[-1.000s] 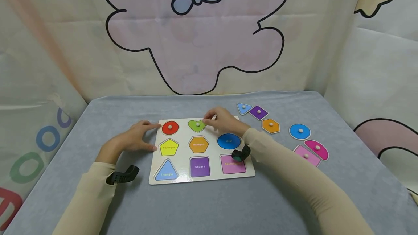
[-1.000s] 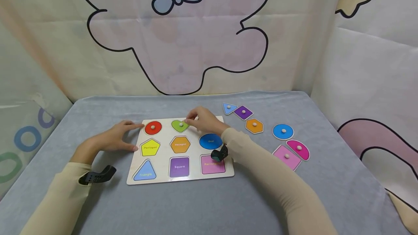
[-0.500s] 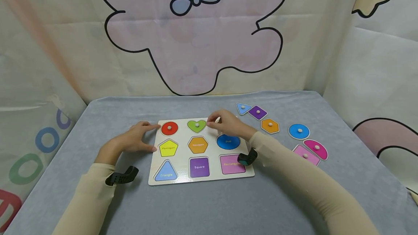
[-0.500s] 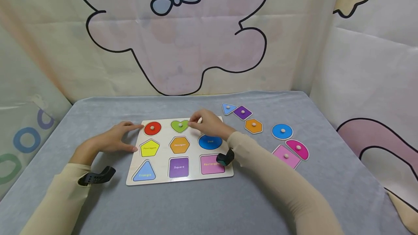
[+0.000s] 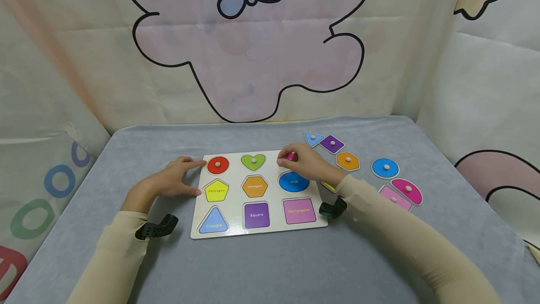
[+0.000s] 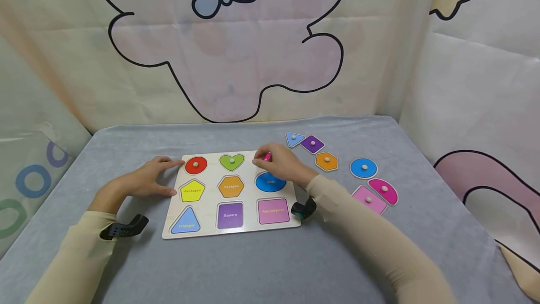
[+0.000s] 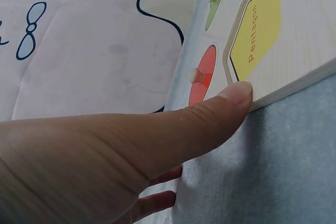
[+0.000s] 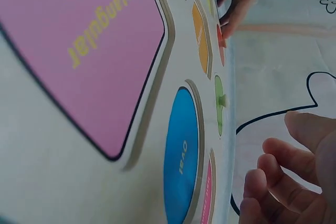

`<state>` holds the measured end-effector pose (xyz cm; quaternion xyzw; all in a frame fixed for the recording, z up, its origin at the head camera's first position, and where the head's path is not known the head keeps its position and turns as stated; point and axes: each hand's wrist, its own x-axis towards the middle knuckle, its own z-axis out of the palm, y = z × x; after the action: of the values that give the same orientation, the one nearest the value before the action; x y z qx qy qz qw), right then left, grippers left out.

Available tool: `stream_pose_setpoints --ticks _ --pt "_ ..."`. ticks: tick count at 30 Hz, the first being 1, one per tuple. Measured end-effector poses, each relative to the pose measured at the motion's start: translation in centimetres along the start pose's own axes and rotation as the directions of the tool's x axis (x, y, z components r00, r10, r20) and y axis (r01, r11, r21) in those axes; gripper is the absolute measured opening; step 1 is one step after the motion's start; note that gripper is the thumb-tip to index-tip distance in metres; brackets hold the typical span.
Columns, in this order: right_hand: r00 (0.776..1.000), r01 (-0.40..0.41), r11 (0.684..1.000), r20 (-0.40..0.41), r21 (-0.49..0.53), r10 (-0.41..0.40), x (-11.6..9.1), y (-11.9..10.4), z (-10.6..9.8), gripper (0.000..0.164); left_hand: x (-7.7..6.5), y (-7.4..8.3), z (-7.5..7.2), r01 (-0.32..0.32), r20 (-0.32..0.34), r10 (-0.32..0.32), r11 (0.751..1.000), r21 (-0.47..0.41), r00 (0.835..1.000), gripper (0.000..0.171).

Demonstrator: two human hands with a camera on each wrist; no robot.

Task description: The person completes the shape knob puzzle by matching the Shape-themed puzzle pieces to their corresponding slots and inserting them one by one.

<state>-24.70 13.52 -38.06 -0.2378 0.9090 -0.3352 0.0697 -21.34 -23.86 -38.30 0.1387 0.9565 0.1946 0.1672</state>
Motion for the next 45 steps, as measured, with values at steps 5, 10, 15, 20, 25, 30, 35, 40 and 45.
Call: stream_pose_setpoints --ticks 5,10,15,20,25,30,35,40,45 --pt "1.000 -0.016 0.999 -0.017 -0.034 0.015 -1.1 0.3 -0.8 0.023 0.2 -0.1 0.0 -0.002 -0.001 0.002 1.000 -0.004 1.000 0.091" --pt "0.999 -0.041 0.998 -0.019 -0.045 0.040 -2.4 0.9 -1.5 0.024 0.1 -0.2 0.0 0.006 0.001 -0.006 1.000 -0.005 1.000 0.091" --pt "0.999 -0.026 0.999 -0.040 -0.046 0.024 -3.7 1.9 -2.0 0.021 0.0 -0.2 0.1 0.018 0.001 -0.018 1.000 -0.008 1.000 0.092" --pt "0.998 -0.017 0.999 -0.064 -0.052 0.014 -4.8 3.0 -2.6 0.021 0.0 -0.2 0.1 0.014 0.000 -0.014 1.000 -0.007 1.000 0.091" --pt "0.997 -0.050 0.997 -0.068 -0.052 0.047 -6.1 4.0 -3.5 0.021 0.1 -0.3 0.1 0.009 -0.003 -0.009 1.000 -0.009 1.000 0.091" --pt "0.996 -0.055 0.997 -0.078 -0.058 0.050 -7.5 5.0 -4.4 0.020 0.2 -0.3 0.0 0.008 -0.006 -0.008 1.000 -0.005 1.000 0.091" --pt "0.991 -0.078 0.995 -0.111 -0.068 0.070 -9.2 6.0 -5.1 0.020 0.2 -0.2 0.0 0.010 -0.004 -0.010 1.000 -0.003 1.000 0.092" --pt "0.985 -0.104 0.993 -0.147 -0.063 0.094 -11.3 7.3 -6.3 0.021 0.3 -0.1 0.0 0.020 -0.004 -0.020 1.000 -0.009 1.000 0.091" --pt "0.979 -0.087 0.994 -0.191 -0.061 0.074 -13.4 9.0 -7.4 0.021 0.3 -0.2 0.2 0.027 -0.001 -0.027 1.000 -0.012 1.000 0.091"
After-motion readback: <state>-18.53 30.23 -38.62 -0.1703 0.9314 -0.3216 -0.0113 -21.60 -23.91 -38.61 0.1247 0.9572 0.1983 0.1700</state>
